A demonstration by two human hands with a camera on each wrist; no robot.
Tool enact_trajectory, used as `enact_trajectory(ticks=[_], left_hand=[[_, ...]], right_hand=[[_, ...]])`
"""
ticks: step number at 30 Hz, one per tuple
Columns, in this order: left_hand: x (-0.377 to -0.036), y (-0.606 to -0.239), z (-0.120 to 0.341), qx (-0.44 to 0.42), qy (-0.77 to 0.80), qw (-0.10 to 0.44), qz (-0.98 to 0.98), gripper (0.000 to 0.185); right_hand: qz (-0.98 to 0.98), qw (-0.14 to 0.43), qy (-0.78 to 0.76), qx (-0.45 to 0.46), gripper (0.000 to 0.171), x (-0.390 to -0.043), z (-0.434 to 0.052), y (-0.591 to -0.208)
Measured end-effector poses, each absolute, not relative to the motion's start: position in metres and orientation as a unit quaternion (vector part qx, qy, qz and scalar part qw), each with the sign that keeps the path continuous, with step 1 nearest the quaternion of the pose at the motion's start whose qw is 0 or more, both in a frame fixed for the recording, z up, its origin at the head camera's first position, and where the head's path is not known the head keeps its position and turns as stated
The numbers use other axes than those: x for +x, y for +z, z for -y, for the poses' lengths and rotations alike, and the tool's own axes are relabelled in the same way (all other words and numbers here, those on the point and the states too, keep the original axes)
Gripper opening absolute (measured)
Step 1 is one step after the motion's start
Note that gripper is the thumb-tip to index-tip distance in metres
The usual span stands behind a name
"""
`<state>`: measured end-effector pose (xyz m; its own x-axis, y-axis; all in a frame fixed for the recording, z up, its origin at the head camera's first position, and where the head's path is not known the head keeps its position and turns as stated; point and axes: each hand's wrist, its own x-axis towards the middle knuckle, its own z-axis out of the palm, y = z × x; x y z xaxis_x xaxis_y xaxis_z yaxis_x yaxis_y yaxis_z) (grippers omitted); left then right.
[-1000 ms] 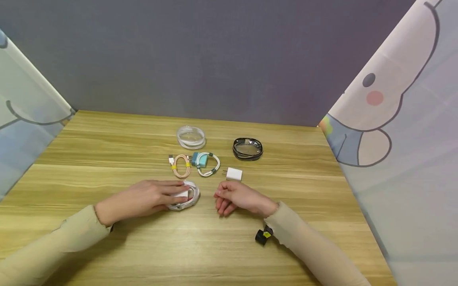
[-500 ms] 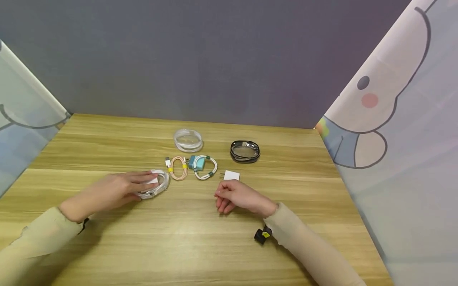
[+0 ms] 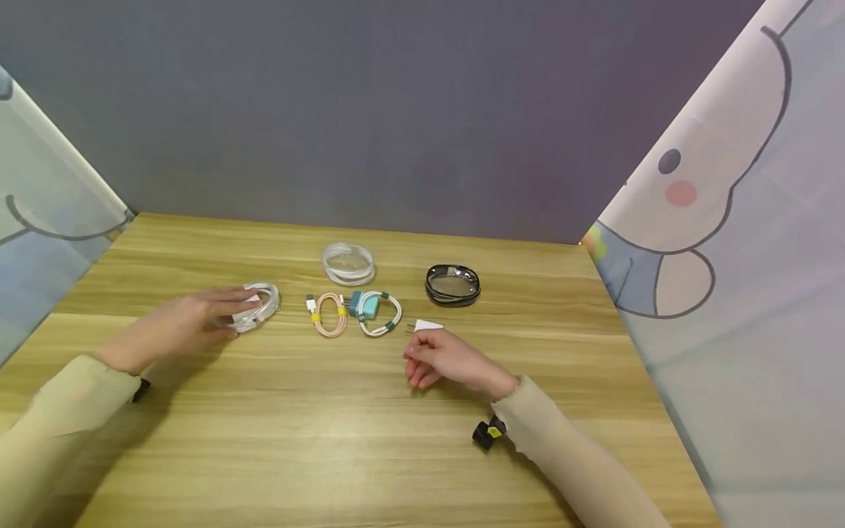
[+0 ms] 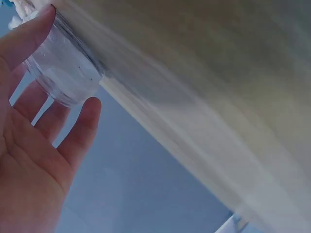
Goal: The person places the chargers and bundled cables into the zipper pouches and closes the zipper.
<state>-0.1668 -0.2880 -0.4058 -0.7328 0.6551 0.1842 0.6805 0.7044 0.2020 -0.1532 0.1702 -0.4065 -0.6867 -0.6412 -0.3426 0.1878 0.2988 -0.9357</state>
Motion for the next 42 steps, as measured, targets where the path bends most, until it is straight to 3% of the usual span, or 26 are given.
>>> enact_trajectory(ticks=[10, 18, 25, 42], left_hand=[[-0.188, -0.401, 0.305, -0.347, -0.157, 0.04, 0.924, 0.062], [-0.191, -0.385, 0.295, -0.279, -0.181, -0.016, 0.943, 0.044], [-0.2, -0.375, 0.272, -0.264, -0.192, 0.036, 0.945, 0.029], [-0.256, -0.372, 0.197, -0.265, -0.237, -0.008, 0.935, 0.045]], right_hand=[[-0.731, 0.335, -0.574, -0.156, 0.032, -0.163, -0.182, -0.4], [-0.747, 0.291, -0.579, -0.147, 0.026, -0.174, -0.184, -0.39], [-0.754, 0.255, -0.586, -0.151, 0.026, -0.186, -0.178, -0.388], [-0.815, 0.218, -0.519, -0.14, 0.031, -0.224, -0.152, -0.388]])
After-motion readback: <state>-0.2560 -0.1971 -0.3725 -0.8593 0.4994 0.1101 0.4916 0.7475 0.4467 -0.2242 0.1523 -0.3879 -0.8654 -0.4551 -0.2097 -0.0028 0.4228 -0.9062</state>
